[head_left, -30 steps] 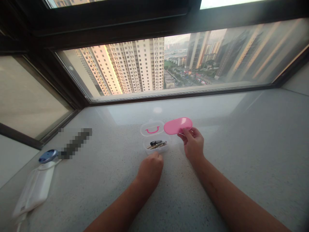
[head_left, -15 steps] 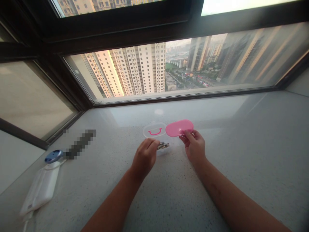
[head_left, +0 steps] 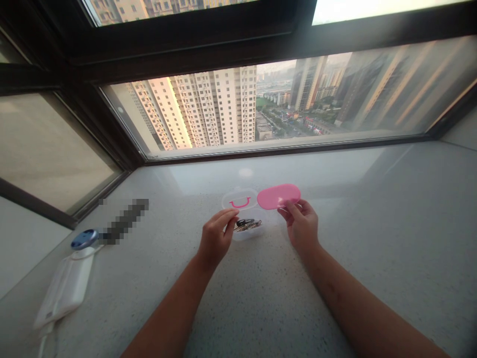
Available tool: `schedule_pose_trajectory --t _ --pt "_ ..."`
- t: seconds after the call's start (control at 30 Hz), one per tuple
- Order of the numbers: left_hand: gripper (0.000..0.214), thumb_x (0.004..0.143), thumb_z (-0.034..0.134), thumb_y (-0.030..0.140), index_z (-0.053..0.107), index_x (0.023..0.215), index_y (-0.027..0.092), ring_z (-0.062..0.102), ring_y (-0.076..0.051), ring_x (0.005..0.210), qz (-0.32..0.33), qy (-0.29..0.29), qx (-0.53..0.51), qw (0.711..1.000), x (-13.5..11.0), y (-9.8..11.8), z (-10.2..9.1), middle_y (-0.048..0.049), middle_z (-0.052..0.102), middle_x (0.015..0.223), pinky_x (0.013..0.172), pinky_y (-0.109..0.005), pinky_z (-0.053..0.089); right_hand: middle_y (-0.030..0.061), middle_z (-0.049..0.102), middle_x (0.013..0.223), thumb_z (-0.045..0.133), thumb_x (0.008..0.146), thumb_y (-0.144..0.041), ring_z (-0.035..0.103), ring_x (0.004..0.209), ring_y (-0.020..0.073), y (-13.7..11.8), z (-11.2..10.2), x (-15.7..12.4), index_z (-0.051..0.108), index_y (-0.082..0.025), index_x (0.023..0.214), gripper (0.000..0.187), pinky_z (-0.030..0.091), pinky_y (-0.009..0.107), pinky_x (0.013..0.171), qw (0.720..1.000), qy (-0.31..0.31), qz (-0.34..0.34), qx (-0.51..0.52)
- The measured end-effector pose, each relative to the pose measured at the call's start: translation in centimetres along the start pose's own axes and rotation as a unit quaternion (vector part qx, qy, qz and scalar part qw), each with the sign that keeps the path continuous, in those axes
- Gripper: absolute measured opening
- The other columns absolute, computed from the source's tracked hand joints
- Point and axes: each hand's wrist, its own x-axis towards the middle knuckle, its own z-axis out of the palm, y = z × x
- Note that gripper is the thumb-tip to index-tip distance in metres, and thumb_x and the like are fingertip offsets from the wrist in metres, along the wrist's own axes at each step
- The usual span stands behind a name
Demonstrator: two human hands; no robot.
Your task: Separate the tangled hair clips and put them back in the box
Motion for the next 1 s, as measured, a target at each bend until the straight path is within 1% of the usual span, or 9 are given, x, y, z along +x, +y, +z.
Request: schedule_pose_trajectory --t 0.13,0.27,0.43,0.6,0.67,0.73,0.8,0.87,1.0 --pt "0.030 0.086 0.054 0.029 0.056 0.115 0.018 0.063 -0.018 0.092 -0.050 0.011 -0.043 0.998 0.0 0.5 -0.5 -0.0098 0.065 0.108 0.083 -0.033 0.051 -0.0006 0.068 0.073 0.076 0.066 -0.023 0.066 0.067 0.0132 -0.7 1.0 -1.4 0.058 -0.017 0.084 0.026 0.059 0.028 0.064 0.999 -0.043 -0.010 -0.021" --pt "0.048 0.085 0.055 0.032 0.042 0.129 0.018 0.059 -0.019 0.095 -0.032 0.009 -0.089 0.996 -0.3 1.8 -0.5 -0.0136 0.055 0.121 0.079 -0.032 0.051 0.0021 0.068 0.076 0.075 0.068 -0.024 0.066 0.069 0.0152 -1.0 2.2 -4.1 0.060 -0.016 0.083 0.022 0.059 0.030 0.064 0.988 -0.141 0.013 -0.053" --pt "0.025 0.090 0.042 0.030 0.062 0.100 0.018 0.059 -0.015 0.079 -0.101 0.010 -0.058 0.993 -0.1 2.3 -2.0 -0.0058 0.066 0.090 0.071 -0.026 0.048 0.0027 0.067 0.076 0.075 0.068 -0.024 0.065 0.066 0.0156 -1.4 2.7 -6.1 0.061 -0.018 0.088 0.025 0.058 0.030 0.060 0.960 -0.258 0.048 -0.100" --pt "0.030 0.087 0.042 0.031 0.067 0.091 0.016 0.059 -0.016 0.072 -0.171 -0.054 0.025 0.983 0.8 -2.0 -6.4 -0.0033 0.069 0.080 0.063 -0.024 0.044 0.0073 0.067 0.092 0.068 0.075 -0.032 0.064 0.079 0.0202 -1.3 1.0 -3.9 0.059 -0.020 0.105 0.034 0.055 0.034 0.064 0.953 -0.215 -0.074 -0.198" --pt "0.031 0.085 0.041 0.031 0.068 0.089 0.016 0.061 -0.017 0.074 -0.202 -0.123 0.076 0.969 0.6 -4.6 -8.1 -0.0025 0.069 0.081 0.063 -0.024 0.044 0.0097 0.067 0.100 0.071 0.070 -0.034 0.063 0.088 0.0233 -0.8 -0.1 -2.6 0.062 -0.019 0.104 0.039 0.053 0.038 0.073 0.921 -0.210 -0.097 -0.315" --pt "0.027 0.081 0.047 0.029 0.071 0.079 0.016 0.061 -0.017 0.069 -0.213 -0.155 0.089 0.960 0.1 -7.1 -9.3 -0.0022 0.070 0.074 0.061 -0.024 0.044 0.0122 0.064 0.113 0.077 0.061 -0.035 0.060 0.101 0.0290 -0.1 -1.0 -1.9 0.060 -0.020 0.114 0.057 0.049 0.045 0.082 0.878 -0.267 -0.080 -0.389" --pt "0.024 0.078 0.049 0.026 0.071 0.077 0.016 0.062 -0.019 0.073 -0.221 -0.153 0.107 0.957 -0.5 -9.0 -9.9 -0.0035 0.070 0.076 0.065 -0.026 0.044 0.0128 0.060 0.121 0.083 0.049 -0.035 0.055 0.109 0.0329 0.6 -1.4 -1.6 0.057 -0.021 0.120 0.077 0.041 0.051 0.092 0.838 -0.333 -0.094 -0.421" --pt "0.025 0.079 0.048 0.025 0.071 0.081 0.016 0.061 -0.020 0.078 -0.228 -0.135 0.130 0.956 -1.0 -10.3 -9.9 -0.0052 0.069 0.081 0.070 -0.028 0.045 0.0125 0.060 0.122 0.084 0.045 -0.036 0.054 0.112 0.0345 1.1 -1.4 -1.8 0.056 -0.022 0.121 0.082 0.037 0.053 0.095 0.819 -0.345 -0.113 -0.445" --pt "0.023 0.079 0.049 0.022 0.072 0.081 0.017 0.058 -0.019 0.086 -0.207 -0.125 0.146 0.959 -1.5 -10.7 -8.3 -0.0053 0.065 0.086 0.080 -0.029 0.043 0.0092 0.068 0.108 0.080 0.052 -0.033 0.062 0.097 0.0290 1.7 -0.4 -2.4 0.061 -0.022 0.113 0.065 0.046 0.044 0.084 0.830 -0.339 -0.097 -0.433"
